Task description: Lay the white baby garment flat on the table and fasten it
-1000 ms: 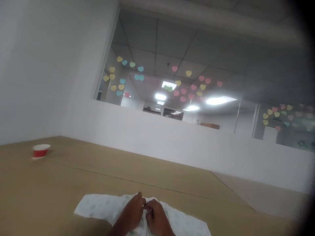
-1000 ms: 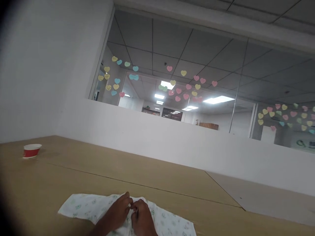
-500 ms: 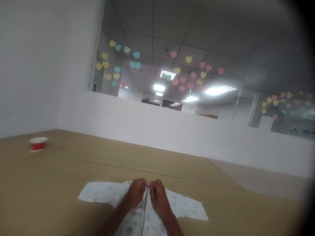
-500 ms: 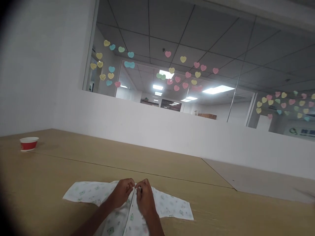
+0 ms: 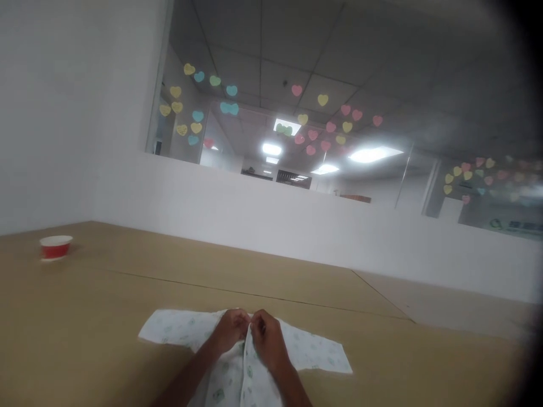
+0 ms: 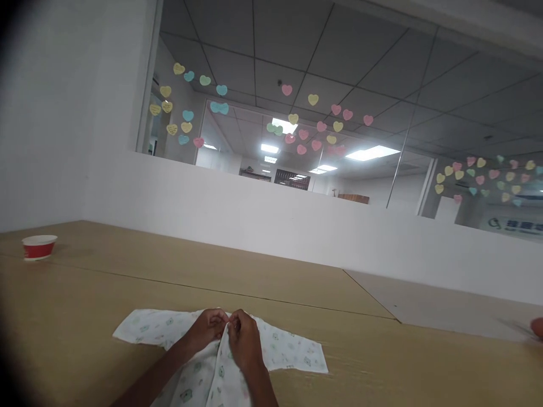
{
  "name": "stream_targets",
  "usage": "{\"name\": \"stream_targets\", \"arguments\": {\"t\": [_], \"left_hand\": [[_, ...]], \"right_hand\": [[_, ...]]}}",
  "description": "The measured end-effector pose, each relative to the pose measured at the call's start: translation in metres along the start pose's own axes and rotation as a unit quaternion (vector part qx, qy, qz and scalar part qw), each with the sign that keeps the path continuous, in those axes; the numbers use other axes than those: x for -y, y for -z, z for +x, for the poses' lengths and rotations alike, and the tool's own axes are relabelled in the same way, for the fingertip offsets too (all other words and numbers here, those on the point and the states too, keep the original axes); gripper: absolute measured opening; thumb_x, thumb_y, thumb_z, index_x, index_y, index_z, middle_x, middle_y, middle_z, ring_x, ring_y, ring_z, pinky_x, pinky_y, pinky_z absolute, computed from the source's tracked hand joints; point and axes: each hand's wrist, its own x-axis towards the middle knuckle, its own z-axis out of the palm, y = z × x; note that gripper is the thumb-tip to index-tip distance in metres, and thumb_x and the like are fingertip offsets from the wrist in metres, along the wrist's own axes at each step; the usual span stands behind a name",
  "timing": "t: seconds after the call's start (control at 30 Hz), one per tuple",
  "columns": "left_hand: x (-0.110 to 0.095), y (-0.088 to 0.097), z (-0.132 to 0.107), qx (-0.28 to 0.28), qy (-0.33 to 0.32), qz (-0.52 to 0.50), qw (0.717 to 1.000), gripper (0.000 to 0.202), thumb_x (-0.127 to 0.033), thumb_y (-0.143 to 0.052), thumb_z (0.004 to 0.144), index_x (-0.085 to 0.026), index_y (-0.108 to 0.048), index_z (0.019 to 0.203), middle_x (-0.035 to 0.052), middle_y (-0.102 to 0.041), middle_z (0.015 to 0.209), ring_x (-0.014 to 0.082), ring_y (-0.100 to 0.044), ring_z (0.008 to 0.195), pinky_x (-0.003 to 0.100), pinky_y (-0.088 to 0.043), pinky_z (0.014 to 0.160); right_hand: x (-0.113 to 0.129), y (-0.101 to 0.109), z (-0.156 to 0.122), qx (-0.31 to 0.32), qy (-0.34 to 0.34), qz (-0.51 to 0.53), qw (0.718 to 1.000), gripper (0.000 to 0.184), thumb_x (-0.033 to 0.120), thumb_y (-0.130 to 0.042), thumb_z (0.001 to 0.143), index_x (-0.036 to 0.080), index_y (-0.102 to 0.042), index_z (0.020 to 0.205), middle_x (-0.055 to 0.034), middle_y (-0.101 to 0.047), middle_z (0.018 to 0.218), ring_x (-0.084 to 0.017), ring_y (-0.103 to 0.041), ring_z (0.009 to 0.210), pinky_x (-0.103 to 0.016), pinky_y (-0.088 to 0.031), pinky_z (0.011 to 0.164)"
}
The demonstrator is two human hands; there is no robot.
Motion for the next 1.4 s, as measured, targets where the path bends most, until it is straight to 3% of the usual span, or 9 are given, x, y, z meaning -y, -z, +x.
{"name": "stream_targets", "arguments": {"t": [0.13,0.27,0.47,0.73,1.0,1.23,1.4], "left_hand": [[0.003,0.003,0.003,0.01,-0.009,0.003,1.0,0.055,-0.059,-0.083,0.055,-0.011,-0.06,0.071,0.0025,-0.058,0.061,0.0109,-0.05,0.053,0.023,-0.039,0.054],[0.007,0.005,0.004,0.01,-0.027,0.011,1.0,0.047,-0.052,-0.081,0.058,-0.012,-0.059,0.069,0.002,-0.057,0.059,0.0109,-0.049,0.053,0.023,-0.039,0.054],[0.008,0.007,0.003,-0.004,-0.037,0.035,0.999,0.04,-0.047,-0.078,0.06,-0.012,-0.061,0.068,0.0033,-0.059,0.062,0.0129,-0.053,0.056,0.024,-0.041,0.056],[0.006,0.004,0.002,-0.048,-0.04,0.098,0.993,0.029,-0.04,-0.065,0.058,-0.013,-0.063,0.066,0.0073,-0.063,0.066,0.0177,-0.058,0.062,0.027,-0.045,0.058],[0.009,0.004,0.0,-0.051,-0.027,0.121,0.991,0.034,-0.033,-0.065,0.055,-0.017,-0.059,0.085,0.0044,-0.067,0.069,0.0214,-0.064,0.069,0.029,-0.048,0.063],[0.01,0.003,-0.003,-0.043,-0.079,0.236,0.968,0.031,-0.025,-0.052,0.068,-0.016,-0.053,0.098,0.0034,-0.065,0.072,0.0192,-0.062,0.065,0.029,-0.046,0.063],[0.007,0.003,-0.003,-0.041,-0.109,0.298,0.948,0.018,-0.018,-0.048,0.073,-0.016,-0.053,0.09,0.0039,-0.062,0.071,0.0193,-0.06,0.066,0.028,-0.044,0.063]], "right_hand": [[0.0,0.0,0.001,-0.006,-0.017,0.0,1.0,0.007,0.022,-0.055,0.08,0.017,-0.057,0.076,0.0006,-0.059,0.068,-0.013,-0.052,0.063,-0.022,-0.037,0.061],[-0.001,-0.001,0.001,-0.023,-0.037,-0.009,0.999,0.016,0.026,-0.057,0.079,0.015,-0.062,0.067,-0.0016,-0.061,0.065,-0.014,-0.054,0.061,-0.023,-0.039,0.06],[-0.002,-0.003,0.001,-0.025,-0.036,0.02,0.999,0.018,0.025,-0.058,0.076,0.014,-0.071,0.072,-0.005,-0.067,0.07,-0.016,-0.059,0.064,-0.025,-0.044,0.062],[-0.004,-0.005,-0.001,-0.027,-0.045,0.005,0.999,0.013,0.018,-0.056,0.067,0.014,-0.068,0.07,-0.0027,-0.064,0.067,-0.014,-0.056,0.061,-0.023,-0.042,0.059],[-0.005,-0.006,-0.004,-0.029,-0.028,-0.041,0.998,0.005,0.017,-0.056,0.067,0.016,-0.062,0.068,-0.0002,-0.058,0.063,-0.013,-0.052,0.057,-0.022,-0.037,0.056],[-0.002,0.005,-0.003,0.05,-0.034,0.013,0.998,0.01,0.017,-0.053,0.072,0.015,-0.063,0.07,-0.0014,-0.061,0.067,-0.013,-0.053,0.062,-0.021,-0.037,0.059],[0.0,0.009,-0.001,0.054,-0.035,0.034,0.997,0.009,0.02,-0.052,0.074,0.015,-0.06,0.072,-0.0006,-0.057,0.068,-0.012,-0.051,0.063,-0.022,-0.037,0.06]]}}
